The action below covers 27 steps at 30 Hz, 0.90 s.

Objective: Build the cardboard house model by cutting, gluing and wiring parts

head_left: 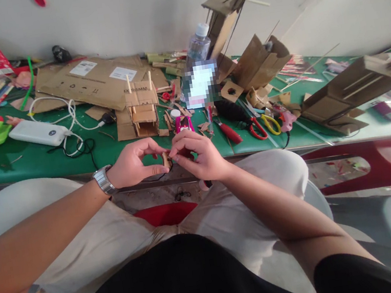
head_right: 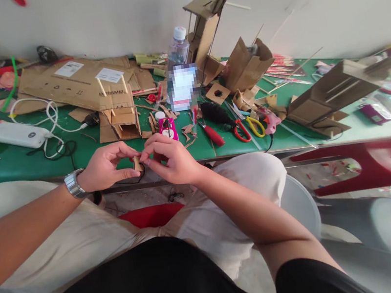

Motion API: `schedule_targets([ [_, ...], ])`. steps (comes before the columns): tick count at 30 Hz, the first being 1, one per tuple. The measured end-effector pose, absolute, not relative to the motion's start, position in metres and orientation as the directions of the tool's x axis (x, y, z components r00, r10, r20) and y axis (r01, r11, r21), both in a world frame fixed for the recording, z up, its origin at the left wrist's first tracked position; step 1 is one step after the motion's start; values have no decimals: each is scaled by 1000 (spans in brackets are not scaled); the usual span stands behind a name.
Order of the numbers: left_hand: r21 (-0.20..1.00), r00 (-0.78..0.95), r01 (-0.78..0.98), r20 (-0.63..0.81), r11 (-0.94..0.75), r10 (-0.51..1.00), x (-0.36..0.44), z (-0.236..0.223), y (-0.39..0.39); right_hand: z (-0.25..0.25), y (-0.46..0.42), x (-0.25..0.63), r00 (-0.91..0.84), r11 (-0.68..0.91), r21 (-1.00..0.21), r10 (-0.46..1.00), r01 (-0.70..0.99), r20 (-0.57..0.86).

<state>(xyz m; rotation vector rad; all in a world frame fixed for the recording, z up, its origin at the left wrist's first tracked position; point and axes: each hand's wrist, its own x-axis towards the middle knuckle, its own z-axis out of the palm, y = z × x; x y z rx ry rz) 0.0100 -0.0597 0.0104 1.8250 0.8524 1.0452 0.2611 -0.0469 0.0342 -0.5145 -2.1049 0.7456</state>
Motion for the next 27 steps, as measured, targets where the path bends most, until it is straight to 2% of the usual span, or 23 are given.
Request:
schedule_targets([
  [16,944,378,-6,307,-329,873,12,10,-59,35,-47,263,-529,802,-583,553,129,644],
  [24,944,373,-15,312,-330,874,13,11,-60,34,-48,264,-504,793,-588,577,159,642],
  [27,946,382,-17,306,-325,872,13,11,-60,33,-48,263,-499,820,-548,548,163,671],
])
